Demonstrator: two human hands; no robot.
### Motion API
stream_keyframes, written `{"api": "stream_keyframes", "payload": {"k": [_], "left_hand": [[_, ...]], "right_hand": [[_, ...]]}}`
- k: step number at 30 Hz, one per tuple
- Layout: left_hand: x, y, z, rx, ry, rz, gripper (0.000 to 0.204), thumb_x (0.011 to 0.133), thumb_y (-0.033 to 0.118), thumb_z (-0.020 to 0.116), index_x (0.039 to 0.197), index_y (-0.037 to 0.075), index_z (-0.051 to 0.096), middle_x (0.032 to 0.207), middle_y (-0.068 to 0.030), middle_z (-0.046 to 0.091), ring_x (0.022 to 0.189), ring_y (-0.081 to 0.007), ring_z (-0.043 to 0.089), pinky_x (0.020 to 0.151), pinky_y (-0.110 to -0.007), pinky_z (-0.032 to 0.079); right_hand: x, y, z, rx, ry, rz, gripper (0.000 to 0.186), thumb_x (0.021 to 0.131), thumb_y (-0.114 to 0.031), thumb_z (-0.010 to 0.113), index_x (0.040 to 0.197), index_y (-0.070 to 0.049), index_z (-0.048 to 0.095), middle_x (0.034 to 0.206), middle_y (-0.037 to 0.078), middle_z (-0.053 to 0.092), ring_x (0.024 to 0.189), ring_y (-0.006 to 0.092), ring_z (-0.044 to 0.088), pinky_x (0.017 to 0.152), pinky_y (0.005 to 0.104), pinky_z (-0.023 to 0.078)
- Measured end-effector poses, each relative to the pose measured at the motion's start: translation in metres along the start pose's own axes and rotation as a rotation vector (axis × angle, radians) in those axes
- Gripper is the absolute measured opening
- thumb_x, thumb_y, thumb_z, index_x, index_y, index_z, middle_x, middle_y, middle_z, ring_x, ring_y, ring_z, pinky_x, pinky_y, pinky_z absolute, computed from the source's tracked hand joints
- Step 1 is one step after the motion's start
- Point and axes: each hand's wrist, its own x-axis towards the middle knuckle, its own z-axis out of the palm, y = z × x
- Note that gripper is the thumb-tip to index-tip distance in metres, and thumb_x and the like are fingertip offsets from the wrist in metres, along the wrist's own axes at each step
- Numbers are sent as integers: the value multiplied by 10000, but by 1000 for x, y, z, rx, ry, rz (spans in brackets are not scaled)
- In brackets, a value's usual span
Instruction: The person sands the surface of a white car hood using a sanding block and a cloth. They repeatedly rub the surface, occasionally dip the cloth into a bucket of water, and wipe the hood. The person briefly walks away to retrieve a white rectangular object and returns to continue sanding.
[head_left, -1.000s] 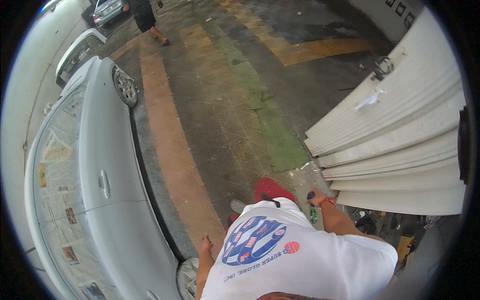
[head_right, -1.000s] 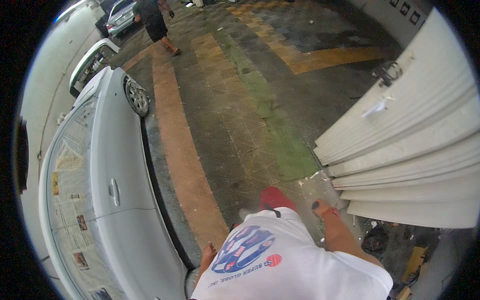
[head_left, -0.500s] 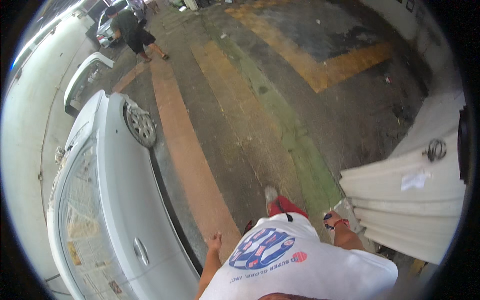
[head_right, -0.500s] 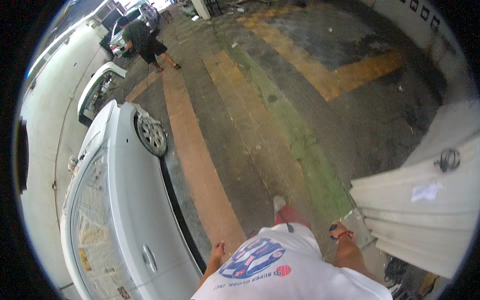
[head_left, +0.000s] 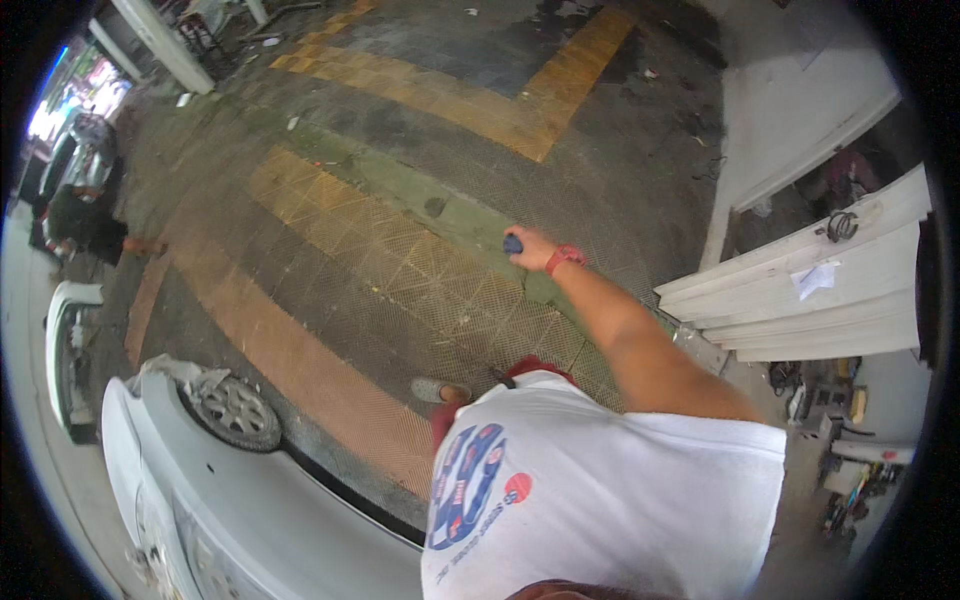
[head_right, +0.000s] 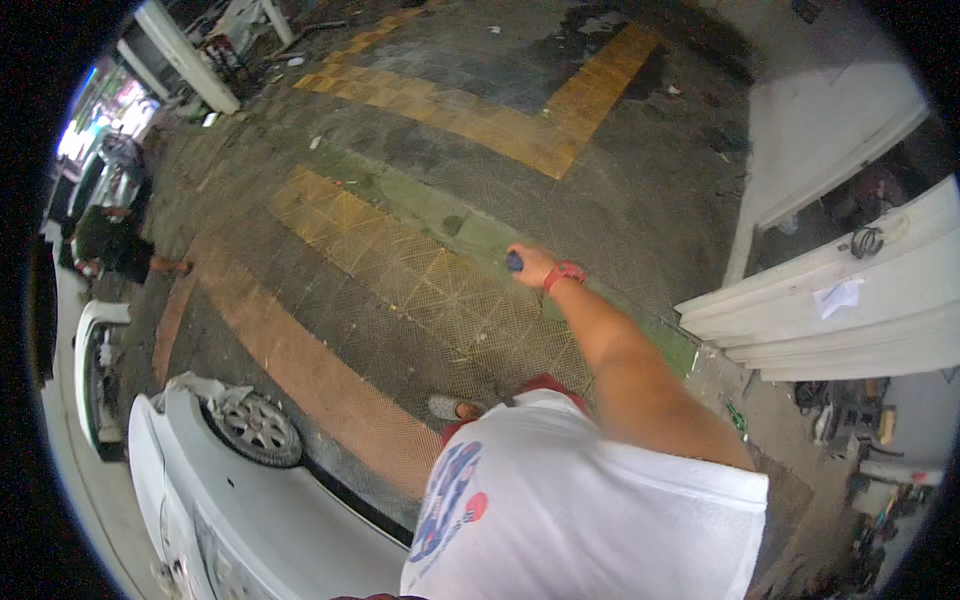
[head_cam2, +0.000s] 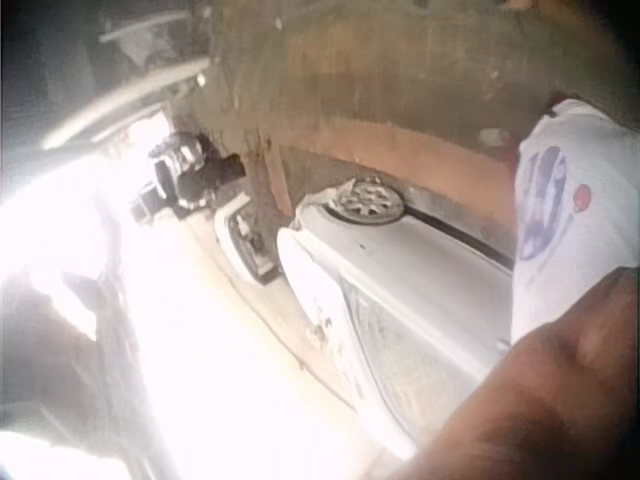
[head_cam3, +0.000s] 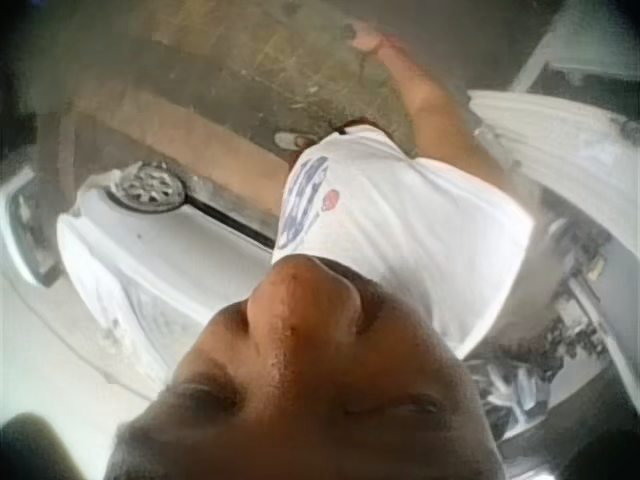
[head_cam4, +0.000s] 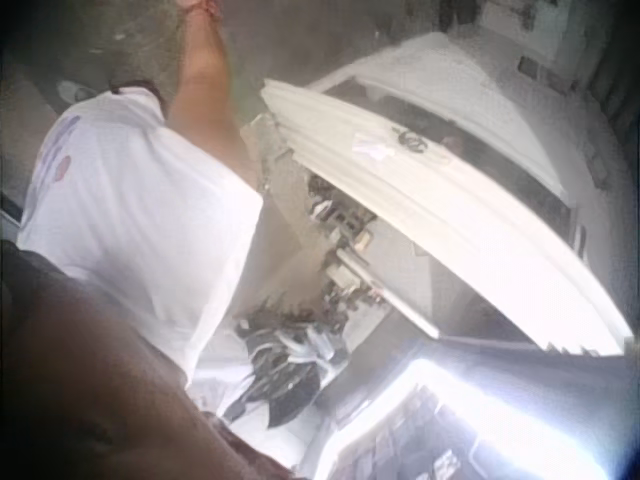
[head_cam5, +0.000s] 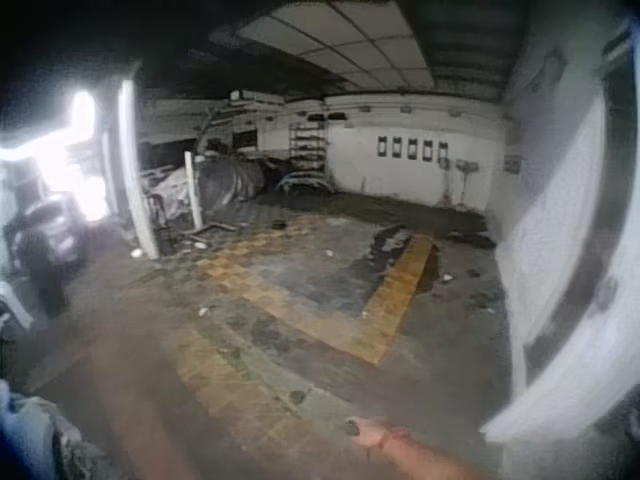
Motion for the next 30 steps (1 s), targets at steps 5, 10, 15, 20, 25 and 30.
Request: {"api": "stream_keyframes", "payload": {"k": [5, 10, 15, 20, 25, 30], "left_hand": [[118, 146, -125, -5, -51, 52, 480, 1094, 462, 666, 1375, 73, 642, 1254, -92, 689, 1083, -270, 653, 887, -425, 519], [223, 304, -275, -241, 32, 12, 477, 1086, 471, 684, 1395, 115, 610, 1258, -54, 658, 1050, -249, 628, 818, -438, 515], [334, 452, -326, -338, 190, 24, 421, 1074, 458, 696, 1375, 170, 638, 1099, -5, 631, 966, -193, 600, 770, -377, 496], [410, 546, -286, -245, 104, -44, 439, 1062, 382, 695, 1346, 48, 708, 1110, -71, 771, 963, -225, 700, 794, -371, 544], [477, 677, -292, 134, 142, 106, 545, 1052, 435, 675, 1408, 23, 707, 1346, -244, 753, 1336, -398, 677, 1132, -471, 502], [531, 799, -323, 232, 69, -13, 624, 1084, 536, 542, 1441, 47, 689, 1429, -261, 703, 1385, -428, 637, 1150, -507, 482]], "right_hand": [[-3, -9, 98, -61, -121, 101, 577, 850, -237, 811, 1387, -120, 637, 1214, 209, 756, 1140, 396, 737, 979, 490, 576], [-39, -38, 168, -117, -309, 455, 614, 792, -300, 875, 1332, -89, 672, 1212, 216, 770, 1156, 389, 747, 986, 485, 582], [11, -35, 190, -342, -582, 870, 644, 726, -338, 897, 1290, -62, 755, 1243, 184, 796, 1157, 367, 765, 930, 519, 633], [238, -75, 189, -326, -440, 691, 763, 749, -343, 906, 1421, -92, 647, 1345, 183, 743, 1203, 371, 732, 982, 503, 600], [605, -305, 132, -33, -150, 280, 672, 863, -190, 845, 1479, -99, 592, 1375, 193, 709, 1265, 374, 694, 1087, 459, 538], [871, -507, 92, 29, 77, -255, 670, 896, -112, 807, 1522, -93, 569, 1415, 209, 684, 1305, 370, 671, 1132, 447, 509]]}}
